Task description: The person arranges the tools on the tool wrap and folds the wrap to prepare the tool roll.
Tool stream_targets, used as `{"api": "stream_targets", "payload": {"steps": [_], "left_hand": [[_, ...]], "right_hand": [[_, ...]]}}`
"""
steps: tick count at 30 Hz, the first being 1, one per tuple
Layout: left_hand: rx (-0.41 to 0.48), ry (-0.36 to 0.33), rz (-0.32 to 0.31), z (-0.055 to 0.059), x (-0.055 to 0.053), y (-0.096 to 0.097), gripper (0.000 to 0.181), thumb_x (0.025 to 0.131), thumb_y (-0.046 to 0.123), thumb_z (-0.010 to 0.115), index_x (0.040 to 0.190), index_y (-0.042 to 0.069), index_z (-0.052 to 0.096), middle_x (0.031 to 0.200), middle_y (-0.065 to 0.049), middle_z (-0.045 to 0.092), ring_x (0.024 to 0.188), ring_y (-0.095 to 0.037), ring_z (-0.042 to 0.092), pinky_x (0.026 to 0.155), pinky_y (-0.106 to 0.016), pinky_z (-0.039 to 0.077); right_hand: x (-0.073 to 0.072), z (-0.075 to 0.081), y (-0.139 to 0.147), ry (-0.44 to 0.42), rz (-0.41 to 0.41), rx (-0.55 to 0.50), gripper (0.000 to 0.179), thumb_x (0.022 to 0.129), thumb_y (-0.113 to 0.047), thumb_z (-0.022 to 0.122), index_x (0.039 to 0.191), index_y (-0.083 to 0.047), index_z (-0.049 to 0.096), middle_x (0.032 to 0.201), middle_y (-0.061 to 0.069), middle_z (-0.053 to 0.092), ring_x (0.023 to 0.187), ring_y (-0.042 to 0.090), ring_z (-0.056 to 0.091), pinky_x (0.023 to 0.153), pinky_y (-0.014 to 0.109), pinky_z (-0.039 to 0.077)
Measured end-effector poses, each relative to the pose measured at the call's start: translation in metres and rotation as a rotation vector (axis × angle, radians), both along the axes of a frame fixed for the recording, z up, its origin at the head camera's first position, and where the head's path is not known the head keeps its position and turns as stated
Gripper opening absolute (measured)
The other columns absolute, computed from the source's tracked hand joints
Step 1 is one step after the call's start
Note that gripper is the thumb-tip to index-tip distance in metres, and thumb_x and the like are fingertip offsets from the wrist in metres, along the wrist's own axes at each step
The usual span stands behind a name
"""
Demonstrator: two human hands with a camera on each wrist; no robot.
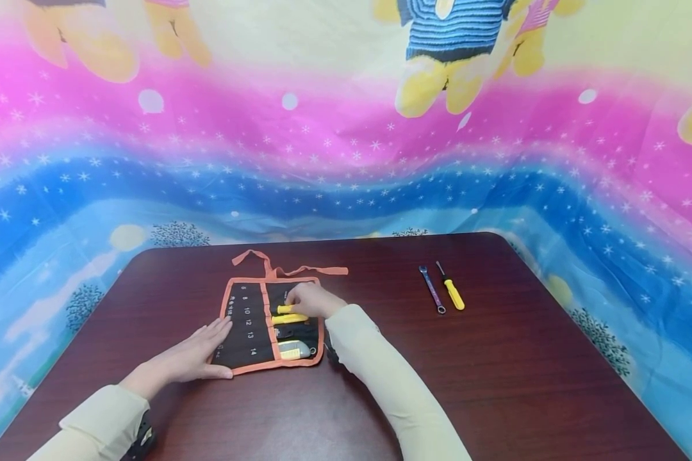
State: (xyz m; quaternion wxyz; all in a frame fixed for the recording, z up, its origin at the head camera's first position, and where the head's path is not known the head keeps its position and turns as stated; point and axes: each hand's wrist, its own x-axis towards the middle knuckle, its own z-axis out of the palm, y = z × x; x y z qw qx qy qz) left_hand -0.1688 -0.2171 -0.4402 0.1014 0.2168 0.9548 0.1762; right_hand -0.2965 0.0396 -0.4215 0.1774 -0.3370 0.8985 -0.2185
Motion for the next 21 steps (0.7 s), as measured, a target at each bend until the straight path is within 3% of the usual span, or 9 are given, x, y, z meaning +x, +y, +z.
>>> {"api": "stream_targets", "payload": {"steps": [6,21], "left_hand": [[0.005,0.000,-0.006,0.000,0.000,0.000,0.103,0.074,0.059,0.065,0.139,-0.010,0.027,0.145,-0.027,0.022,0.133,-0.041,0.017,0.106,-0.053,0.016],[0.022,-0.002,-0.007,0.000,0.000,-0.001,0.102,0.074,0.058,0.065,0.139,-0.011,0.026,0.145,-0.028,0.021,0.133,-0.042,0.016,0.105,-0.054,0.016]], "right_hand": [[0.000,-0.002,-0.005,0.039,0.027,0.015,0.025,0.095,-0.010,0.052,0.116,-0.010,0.066,0.115,0.003,0.061,0.094,0.009,0.056,0.081,0.024,0.047],[0.008,0.003,-0.014,0.101,0.049,0.024,0.025,0.095,-0.009,0.052,0.115,-0.009,0.067,0.112,0.003,0.061,0.104,0.015,0.055,0.086,0.027,0.046]]}}
